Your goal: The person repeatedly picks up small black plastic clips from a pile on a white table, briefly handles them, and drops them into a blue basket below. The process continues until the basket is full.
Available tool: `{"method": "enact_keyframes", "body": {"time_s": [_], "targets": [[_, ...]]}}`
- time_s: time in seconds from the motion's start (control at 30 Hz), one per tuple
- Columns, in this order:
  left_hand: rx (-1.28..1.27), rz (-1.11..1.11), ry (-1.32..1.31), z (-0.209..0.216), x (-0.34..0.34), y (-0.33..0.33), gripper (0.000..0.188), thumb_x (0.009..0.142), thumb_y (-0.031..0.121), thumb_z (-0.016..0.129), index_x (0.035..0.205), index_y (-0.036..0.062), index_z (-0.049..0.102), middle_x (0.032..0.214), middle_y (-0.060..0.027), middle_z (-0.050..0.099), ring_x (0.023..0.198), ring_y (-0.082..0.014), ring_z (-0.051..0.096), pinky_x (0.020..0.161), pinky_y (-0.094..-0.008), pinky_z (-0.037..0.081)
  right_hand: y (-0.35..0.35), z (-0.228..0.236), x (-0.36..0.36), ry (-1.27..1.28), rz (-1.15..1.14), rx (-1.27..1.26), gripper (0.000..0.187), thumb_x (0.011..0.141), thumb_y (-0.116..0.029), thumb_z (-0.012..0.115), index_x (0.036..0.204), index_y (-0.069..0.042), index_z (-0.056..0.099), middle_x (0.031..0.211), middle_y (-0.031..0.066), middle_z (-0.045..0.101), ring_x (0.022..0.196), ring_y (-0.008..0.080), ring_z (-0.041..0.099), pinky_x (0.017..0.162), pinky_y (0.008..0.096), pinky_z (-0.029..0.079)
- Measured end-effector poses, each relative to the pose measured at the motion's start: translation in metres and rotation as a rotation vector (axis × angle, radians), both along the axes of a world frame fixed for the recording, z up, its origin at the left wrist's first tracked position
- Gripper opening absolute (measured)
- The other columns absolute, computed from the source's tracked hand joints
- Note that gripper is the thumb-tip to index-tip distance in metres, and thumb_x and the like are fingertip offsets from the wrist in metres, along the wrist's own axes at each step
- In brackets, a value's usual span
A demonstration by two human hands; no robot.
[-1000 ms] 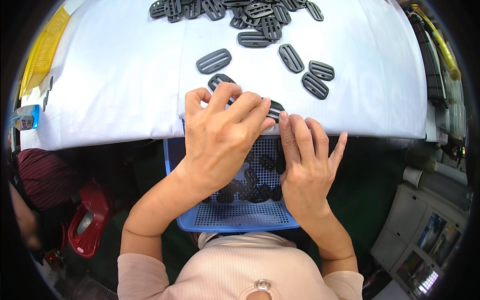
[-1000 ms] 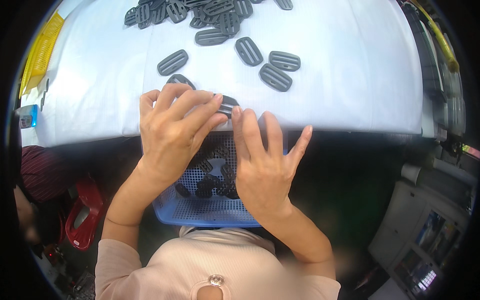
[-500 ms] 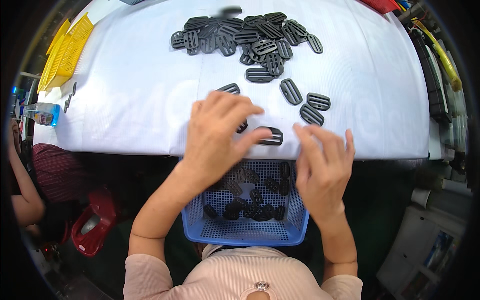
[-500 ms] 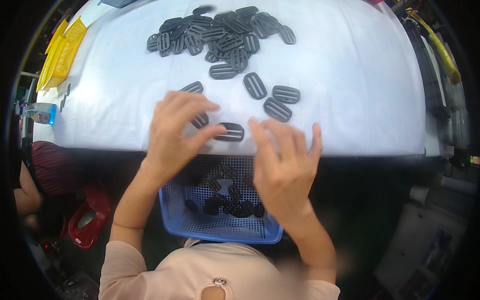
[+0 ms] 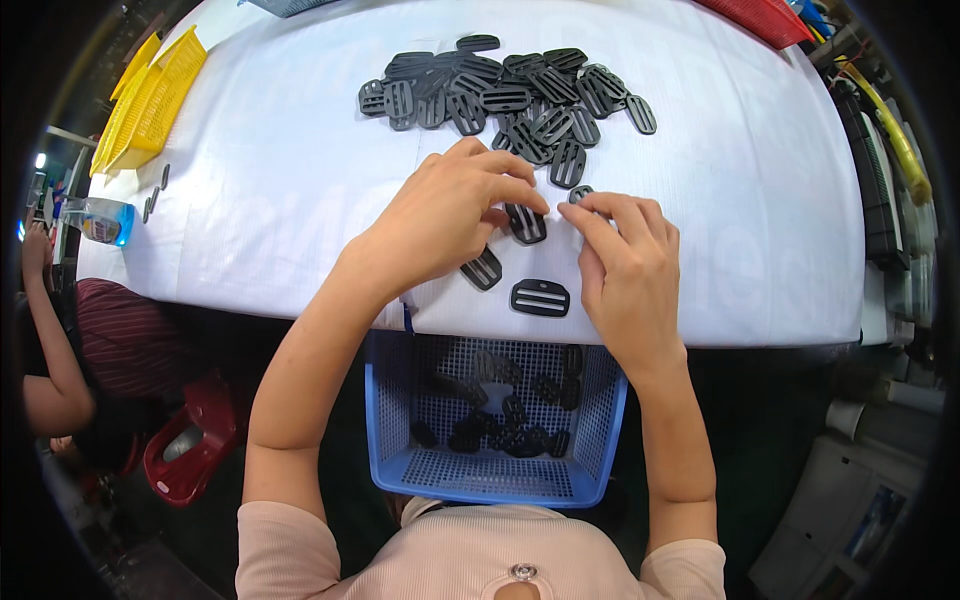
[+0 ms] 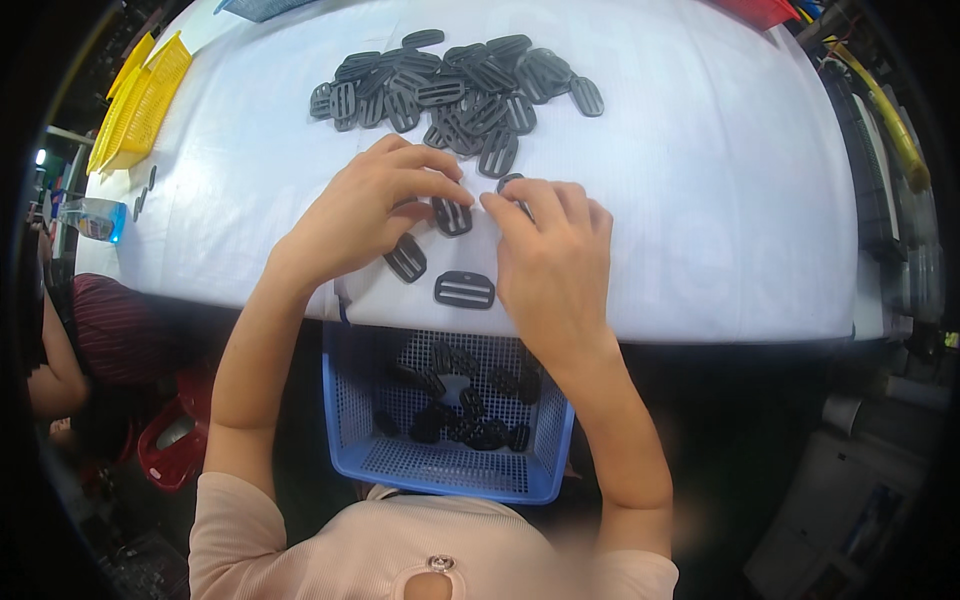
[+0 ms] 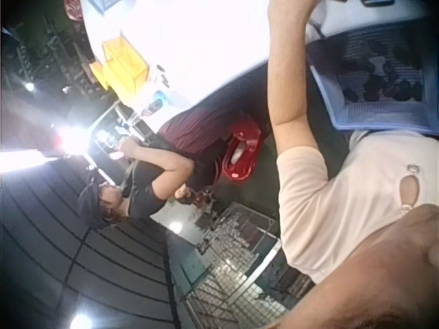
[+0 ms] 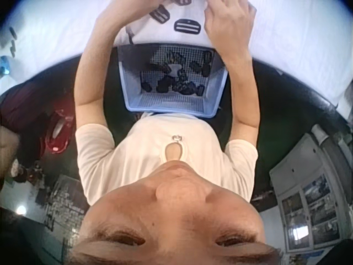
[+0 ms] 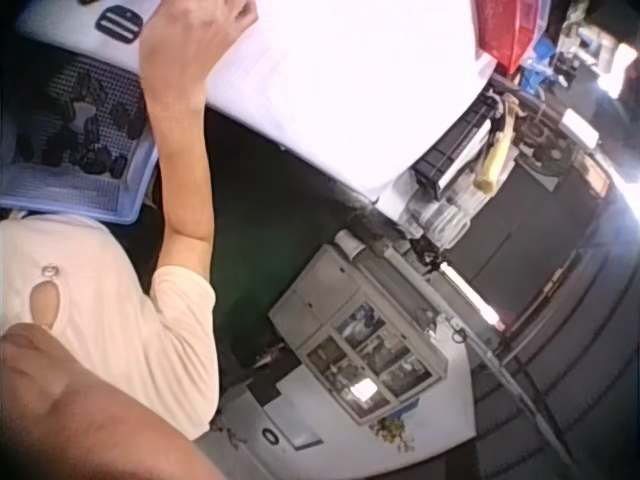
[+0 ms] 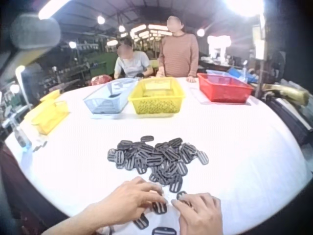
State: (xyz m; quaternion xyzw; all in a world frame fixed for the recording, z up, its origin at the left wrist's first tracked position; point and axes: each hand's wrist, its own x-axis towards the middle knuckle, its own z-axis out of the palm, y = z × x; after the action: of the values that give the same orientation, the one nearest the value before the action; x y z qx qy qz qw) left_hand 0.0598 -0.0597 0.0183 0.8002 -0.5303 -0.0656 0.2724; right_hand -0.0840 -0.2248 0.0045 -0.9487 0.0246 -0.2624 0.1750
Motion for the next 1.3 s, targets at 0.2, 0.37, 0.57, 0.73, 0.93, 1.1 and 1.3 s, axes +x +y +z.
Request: {"method": "enact_keyframes", "body": {"time_s": [0.2,0.37,0.57,0.73,0.93,1.1,1.3], "targets": [[-0.115,0.184,0.011,-0.001,-0.022,0.008,0.037,0.080,0.017,0.078,0.115,0.0051,0.074,0.121,-0.0091,0.067,0.110,-0.0293,0.058,0.096,-0.0392,0.048,0.011,-0.005,-0.012,0.014,0.040,-0.092,0.039,0.080,-0.001,0.063,0.118,-0.007,0.071,0.112,0.0038,0.064,0.108,0.0255,0.058,0.098,0.0465,0.039],[-0.074,0.219,-0.094,-0.014,-0.017,0.017,0.042,0.078,0.033,0.082,0.114,0.0134,0.076,0.118,-0.0070,0.069,0.109,-0.0301,0.059,0.095,-0.0462,0.046,0.019,-0.011,-0.012,0.065,0.118,-0.206,0.044,0.085,-0.010,0.059,0.128,-0.010,0.069,0.120,0.0068,0.063,0.116,0.0285,0.055,0.110,0.0611,0.030],[-0.101,0.164,0.085,-0.031,-0.017,-0.002,0.044,0.077,0.032,0.083,0.116,0.0136,0.075,0.122,-0.0022,0.066,0.116,-0.0267,0.053,0.100,-0.0429,0.042,0.017,-0.010,-0.007,0.227,-0.019,-0.446,0.043,0.091,-0.015,0.059,0.134,-0.013,0.062,0.109,0.0031,0.057,0.106,0.0246,0.055,0.107,0.0603,0.035],[-0.108,0.254,0.036,-0.023,-0.022,0.010,0.044,0.078,0.026,0.081,0.118,0.0126,0.070,0.122,-0.0039,0.063,0.117,-0.0280,0.052,0.100,-0.0434,0.041,0.029,-0.012,0.012,0.213,-0.029,-0.392,0.044,0.092,-0.016,0.059,0.136,-0.014,0.061,0.109,0.0044,0.056,0.107,0.0252,0.055,0.105,0.0595,0.036],[-0.155,0.310,0.025,-0.024,-0.026,0.012,0.037,0.076,0.027,0.083,0.105,0.0073,0.069,0.114,-0.0032,0.066,0.111,-0.0282,0.056,0.092,-0.0425,0.043,0.028,-0.004,-0.002,0.250,0.035,-0.347,0.045,0.089,-0.012,0.059,0.134,-0.010,0.061,0.113,0.0042,0.056,0.110,0.0256,0.054,0.108,0.0631,0.033],[-0.150,0.269,0.010,-0.019,-0.028,0.009,0.036,0.075,0.027,0.083,0.104,0.0099,0.071,0.114,-0.0014,0.066,0.110,-0.0264,0.057,0.090,-0.0414,0.042,0.025,0.002,-0.024,0.218,0.010,-0.453,0.044,0.087,-0.012,0.061,0.132,-0.010,0.063,0.114,0.0033,0.057,0.108,0.0253,0.055,0.107,0.0671,0.033],[-0.175,0.281,-0.047,-0.022,-0.028,0.008,0.034,0.075,0.023,0.084,0.102,0.0075,0.071,0.113,-0.0026,0.067,0.108,-0.0260,0.058,0.091,-0.0402,0.043,0.022,-0.004,0.016,0.145,0.019,-0.423,0.043,0.087,-0.010,0.061,0.130,-0.010,0.064,0.108,0.0033,0.056,0.105,0.0245,0.055,0.105,0.0659,0.035]]}}
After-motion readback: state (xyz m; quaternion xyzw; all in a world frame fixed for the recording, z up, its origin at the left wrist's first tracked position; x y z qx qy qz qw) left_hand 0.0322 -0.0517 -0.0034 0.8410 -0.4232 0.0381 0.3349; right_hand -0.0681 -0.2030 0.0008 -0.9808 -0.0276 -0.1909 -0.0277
